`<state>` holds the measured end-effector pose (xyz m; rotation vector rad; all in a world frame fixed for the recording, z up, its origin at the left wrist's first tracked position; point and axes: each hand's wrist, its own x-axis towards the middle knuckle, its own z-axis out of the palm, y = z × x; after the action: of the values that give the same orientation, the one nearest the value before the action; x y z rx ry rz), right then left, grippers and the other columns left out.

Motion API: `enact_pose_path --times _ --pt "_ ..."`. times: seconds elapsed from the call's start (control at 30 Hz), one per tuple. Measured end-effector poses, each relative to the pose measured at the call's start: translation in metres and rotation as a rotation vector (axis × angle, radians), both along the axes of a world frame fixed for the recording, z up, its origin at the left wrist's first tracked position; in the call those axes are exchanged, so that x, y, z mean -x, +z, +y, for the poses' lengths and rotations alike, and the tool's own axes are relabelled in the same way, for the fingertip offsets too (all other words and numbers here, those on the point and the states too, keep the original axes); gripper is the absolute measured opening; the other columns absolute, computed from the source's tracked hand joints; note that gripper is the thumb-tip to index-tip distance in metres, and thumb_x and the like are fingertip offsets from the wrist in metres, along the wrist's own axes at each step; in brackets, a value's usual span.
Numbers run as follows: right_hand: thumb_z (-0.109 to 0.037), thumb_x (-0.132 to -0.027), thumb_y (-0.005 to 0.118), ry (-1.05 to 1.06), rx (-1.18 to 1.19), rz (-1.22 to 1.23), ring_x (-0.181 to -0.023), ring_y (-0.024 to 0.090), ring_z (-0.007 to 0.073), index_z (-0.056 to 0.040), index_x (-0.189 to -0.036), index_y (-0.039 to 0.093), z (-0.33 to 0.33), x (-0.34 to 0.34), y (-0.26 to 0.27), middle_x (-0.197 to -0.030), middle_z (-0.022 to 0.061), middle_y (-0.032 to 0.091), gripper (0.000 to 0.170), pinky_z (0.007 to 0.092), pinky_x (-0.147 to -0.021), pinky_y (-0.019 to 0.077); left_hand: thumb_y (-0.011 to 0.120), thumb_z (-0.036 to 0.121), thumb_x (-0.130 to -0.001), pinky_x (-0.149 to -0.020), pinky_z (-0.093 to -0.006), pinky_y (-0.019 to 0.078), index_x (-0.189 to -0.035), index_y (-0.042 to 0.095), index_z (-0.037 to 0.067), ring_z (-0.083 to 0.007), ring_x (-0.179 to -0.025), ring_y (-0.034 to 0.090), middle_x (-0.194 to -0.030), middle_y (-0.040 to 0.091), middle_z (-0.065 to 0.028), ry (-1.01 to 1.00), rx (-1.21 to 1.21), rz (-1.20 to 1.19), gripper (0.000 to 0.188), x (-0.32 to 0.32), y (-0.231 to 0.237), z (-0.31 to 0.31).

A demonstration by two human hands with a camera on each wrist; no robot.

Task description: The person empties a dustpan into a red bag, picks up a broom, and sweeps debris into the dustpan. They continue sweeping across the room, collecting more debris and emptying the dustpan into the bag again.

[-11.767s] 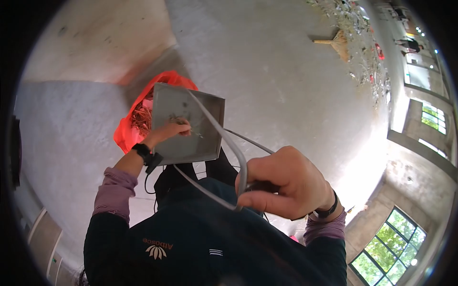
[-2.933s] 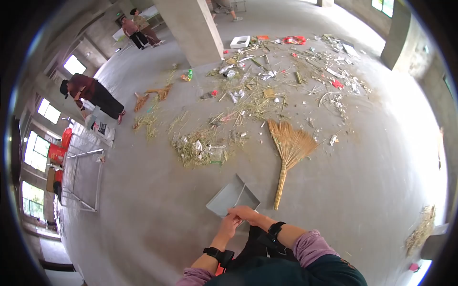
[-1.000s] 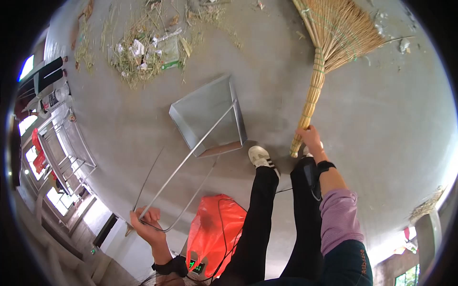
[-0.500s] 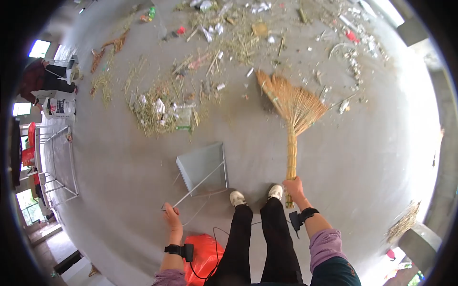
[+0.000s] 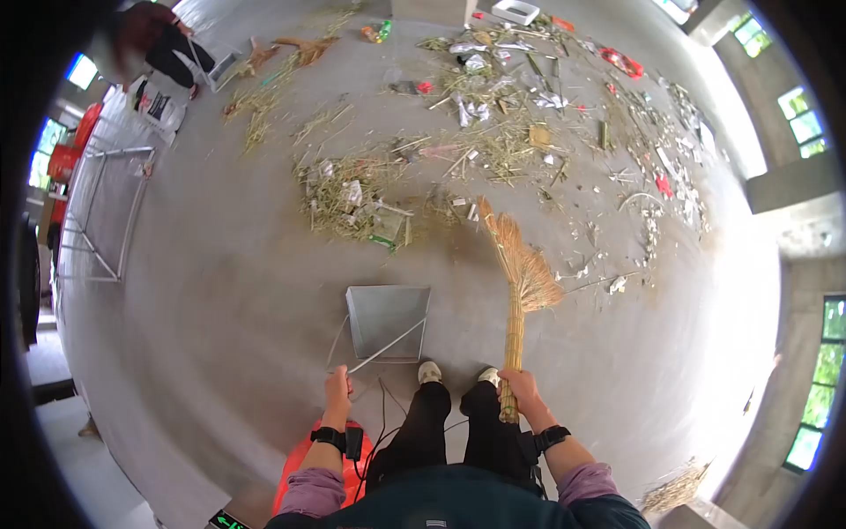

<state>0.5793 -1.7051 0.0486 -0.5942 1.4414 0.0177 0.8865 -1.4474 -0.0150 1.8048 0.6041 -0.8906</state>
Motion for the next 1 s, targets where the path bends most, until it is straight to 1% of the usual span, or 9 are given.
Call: enact_pose_path --times 0.27,0.37,0.47,0.53,0.57,0.63,0.67,0.87,1.0 --pt "-0.020 -0.081 0.055 0.103 -0.202 -0.251 -0.052 0.055 0.0169 -0.0004 -0.077 0.052 -0.027 -0.134 0.049 -0.064 0.0077 0.054 0.021 0.0291 -0.045 0.0493 0.051 0.020 -0.075 -0.038 -0.0285 0.0247 -0.045 0.039 0.010 -0.0100 -0.036 0.034 -0.041 0.035 0.0007 -0.109 0.103 -0.183 0.034 -0.022 0.028 0.058" --pt "-0.022 -0.081 0.054 0.165 -0.237 -0.294 -0.052 0.054 0.0159 -0.0006 -0.078 0.050 -0.037 -0.202 0.068 -0.065 0.0072 0.053 0.022 0.0279 -0.046 0.0489 0.051 0.019 -0.075 -0.039 -0.0279 0.0237 -0.045 0.039 0.010 -0.0087 -0.039 0.035 -0.043 0.037 0.0014 -0.071 -0.036 -0.152 0.033 -0.032 0.034 0.064" --pt "-0.023 -0.081 0.053 0.122 -0.507 -0.439 -0.052 0.052 0.0138 -0.0022 -0.077 0.047 -0.053 -0.267 0.066 -0.066 0.0056 0.052 0.022 0.0258 -0.046 0.0477 0.052 0.018 -0.075 -0.037 -0.0290 0.0274 -0.053 0.045 0.008 -0.0116 -0.036 0.036 -0.042 0.037 -0.0011 -0.033 -0.138 -0.230 0.026 -0.039 -0.006 0.097" --pt "-0.024 -0.081 0.053 -0.021 -0.943 -0.594 -0.053 0.050 0.0122 -0.0047 -0.076 0.044 -0.066 -0.316 0.054 -0.067 0.0034 0.050 0.023 0.0241 -0.046 0.0457 0.052 0.018 -0.075 -0.038 -0.0280 0.0271 -0.052 0.045 0.007 -0.0096 -0.041 0.037 -0.045 0.038 0.0007 -0.097 -0.152 -0.327 0.026 -0.051 0.024 0.092" --pt "-0.024 -0.081 0.053 -0.022 -0.952 -0.595 -0.053 0.050 0.0122 -0.0047 -0.076 0.044 -0.072 -0.341 0.048 -0.067 0.0034 0.050 0.023 0.0241 -0.046 0.0457 0.052 0.018 -0.074 -0.040 -0.0269 0.0267 -0.051 0.045 0.007 -0.0076 -0.045 0.037 -0.047 0.040 0.0024 -0.170 -0.159 -0.426 0.027 -0.058 0.039 0.089" --pt "-0.026 -0.081 0.054 -0.085 -1.235 -0.642 -0.052 0.049 0.0122 -0.0059 -0.074 0.043 -0.079 -0.390 0.035 -0.066 0.0019 0.049 0.024 0.0234 -0.045 0.0444 0.052 0.019 -0.074 -0.040 -0.0272 0.0278 -0.053 0.047 0.006 -0.0082 -0.045 0.038 -0.047 0.041 0.0022 -0.008 -0.168 -0.226 0.026 -0.075 0.056 0.089" --pt "-0.026 -0.081 0.054 -0.092 -1.242 -0.643 -0.052 0.049 0.0122 -0.0059 -0.074 0.043 -0.080 -0.416 0.029 -0.066 0.0019 0.049 0.024 0.0234 -0.045 0.0444 0.053 0.019 -0.074 -0.040 -0.0275 0.0289 -0.054 0.049 0.004 -0.0088 -0.045 0.039 -0.047 0.041 0.0021 0.161 -0.161 -0.034 0.025 -0.087 0.061 0.089" --pt "-0.024 -0.080 0.057 -0.022 -1.196 -0.613 -0.052 0.049 0.0118 -0.0067 -0.072 0.044 -0.072 -0.544 0.014 -0.063 0.0012 0.048 0.023 0.0230 -0.045 0.0436 0.053 0.021 -0.074 -0.040 -0.0266 0.0274 -0.054 0.048 0.004 -0.0081 -0.044 0.037 -0.049 0.043 0.0016 0.079 -0.300 -0.114 0.027 -0.131 0.062 0.092" --pt "-0.022 -0.079 0.057 -0.177 -1.183 -0.606 -0.053 0.049 0.0108 -0.0050 -0.077 0.042 -0.091 -0.588 -0.025 -0.066 0.0003 0.047 0.023 0.0221 -0.042 0.0392 0.052 0.021 -0.074 -0.040 -0.0273 0.0281 -0.053 0.047 0.004 -0.0086 -0.044 0.038 -0.049 0.042 0.0011 0.037 -0.288 -0.090 0.028 -0.163 0.085 0.061"
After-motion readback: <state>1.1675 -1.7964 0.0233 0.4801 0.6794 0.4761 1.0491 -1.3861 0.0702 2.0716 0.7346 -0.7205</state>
